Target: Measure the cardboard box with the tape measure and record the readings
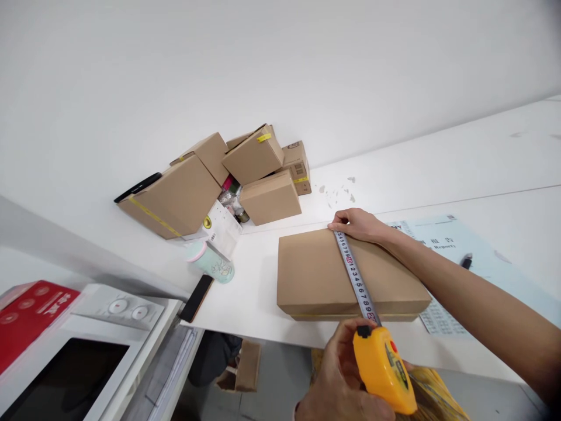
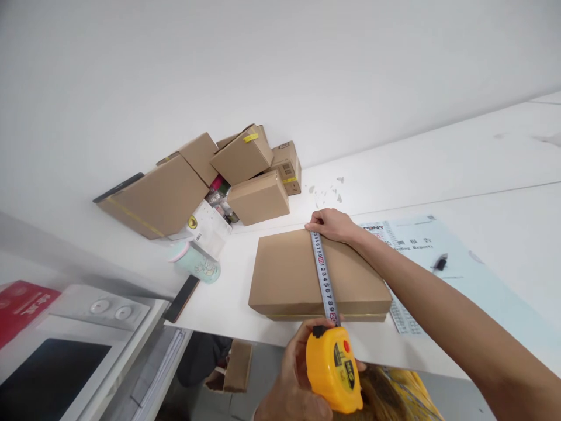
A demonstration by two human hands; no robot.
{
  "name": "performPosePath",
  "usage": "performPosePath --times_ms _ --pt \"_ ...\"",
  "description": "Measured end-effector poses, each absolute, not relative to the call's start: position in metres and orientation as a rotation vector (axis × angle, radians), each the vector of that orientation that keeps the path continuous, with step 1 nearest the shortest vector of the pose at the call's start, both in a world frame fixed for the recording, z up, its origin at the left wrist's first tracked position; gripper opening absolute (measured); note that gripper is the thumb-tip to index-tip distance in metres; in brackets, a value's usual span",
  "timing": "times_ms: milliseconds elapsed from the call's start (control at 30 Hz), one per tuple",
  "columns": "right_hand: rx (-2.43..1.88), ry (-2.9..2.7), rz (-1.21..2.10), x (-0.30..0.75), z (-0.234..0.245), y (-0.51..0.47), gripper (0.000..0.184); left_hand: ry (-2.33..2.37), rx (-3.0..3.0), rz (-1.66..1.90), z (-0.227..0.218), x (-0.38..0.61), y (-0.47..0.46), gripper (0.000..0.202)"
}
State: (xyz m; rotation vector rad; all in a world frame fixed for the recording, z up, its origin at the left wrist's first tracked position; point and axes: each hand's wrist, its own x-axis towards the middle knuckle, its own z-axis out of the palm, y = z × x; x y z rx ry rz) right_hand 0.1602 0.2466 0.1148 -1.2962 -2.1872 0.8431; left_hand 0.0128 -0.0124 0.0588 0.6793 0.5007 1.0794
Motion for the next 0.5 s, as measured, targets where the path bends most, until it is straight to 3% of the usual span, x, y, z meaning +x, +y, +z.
performPosePath --times_ms 267,367,433,500 --pt "-1.238 -2.157 0.863 0.159 0.121 0.239 0.034 0.585 0.693 1.103 0.065 0.011 -0.012 0.089" --pt "-1.178 -1.867 0.846 0.166 0.13 0.226 0.037 0.703 0.72 1.198 0.069 0.0 -0.017 0.093" --pt "-1.204 -1.497 0.822 0.178 0.131 0.213 0.033 0.846 0.722 1.345 0.068 -0.018 -0.024 0.082" --pt "-1.27 -1.204 0.821 0.196 0.122 0.193 0.029 1.044 0.718 1.558 0.065 -0.042 -0.03 0.059"
